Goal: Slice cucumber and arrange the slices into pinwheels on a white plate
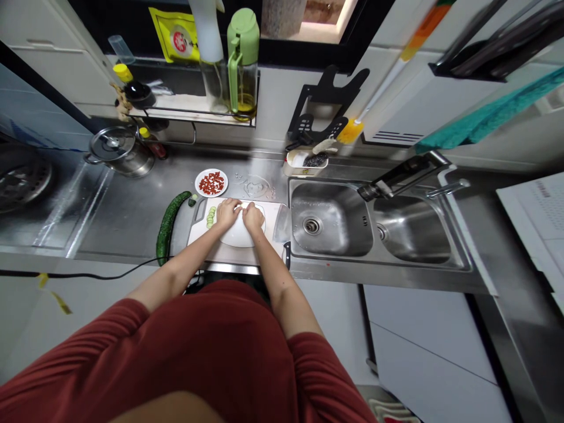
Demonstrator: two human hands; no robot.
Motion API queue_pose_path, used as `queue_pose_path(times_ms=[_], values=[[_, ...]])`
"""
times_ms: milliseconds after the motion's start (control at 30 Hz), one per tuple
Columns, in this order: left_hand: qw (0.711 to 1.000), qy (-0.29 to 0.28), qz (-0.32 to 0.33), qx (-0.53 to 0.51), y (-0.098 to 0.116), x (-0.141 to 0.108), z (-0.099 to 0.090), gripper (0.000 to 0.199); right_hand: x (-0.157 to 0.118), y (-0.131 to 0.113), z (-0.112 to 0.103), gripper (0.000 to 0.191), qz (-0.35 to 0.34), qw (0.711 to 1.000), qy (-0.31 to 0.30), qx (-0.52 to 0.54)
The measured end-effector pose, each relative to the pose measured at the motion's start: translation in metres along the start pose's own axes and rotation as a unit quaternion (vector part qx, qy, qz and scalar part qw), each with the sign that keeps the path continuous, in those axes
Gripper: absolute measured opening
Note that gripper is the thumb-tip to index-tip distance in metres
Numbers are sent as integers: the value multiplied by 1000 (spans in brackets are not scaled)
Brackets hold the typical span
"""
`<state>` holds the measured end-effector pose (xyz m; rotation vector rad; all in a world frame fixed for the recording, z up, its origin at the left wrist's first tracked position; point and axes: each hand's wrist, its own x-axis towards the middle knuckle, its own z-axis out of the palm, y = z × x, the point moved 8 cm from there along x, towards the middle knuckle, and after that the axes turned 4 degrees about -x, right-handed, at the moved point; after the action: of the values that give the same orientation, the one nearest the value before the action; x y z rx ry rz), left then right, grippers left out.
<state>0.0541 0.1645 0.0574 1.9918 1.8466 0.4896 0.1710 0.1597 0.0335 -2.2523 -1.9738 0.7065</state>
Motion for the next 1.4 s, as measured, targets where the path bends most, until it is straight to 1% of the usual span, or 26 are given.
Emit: queue_pose_path(times_ms=[200,400,633,800,1000,1400], values=[[1000,1,5,-1,-1,1,1,22,2,0,3,25,4,1000,-5,-2],[1000,6,4,6,0,0,0,23,2,0,1,24,4,1000,11,-1],[1000,1,4,7,2,0,-1,23,3,0,2,25,4,1000,3,-3],[1000,-6,-9,10,1,0,-1,23,1,0,1,26,4,1000,1,-9],[1000,-2,-3,9,2,0,-2,23,0,-1,1,26,-2,1000,7,-10],[1000,12,-10,-26,-2,-4,-5,26,-6,0,-1,25,-11,1000,4,17]])
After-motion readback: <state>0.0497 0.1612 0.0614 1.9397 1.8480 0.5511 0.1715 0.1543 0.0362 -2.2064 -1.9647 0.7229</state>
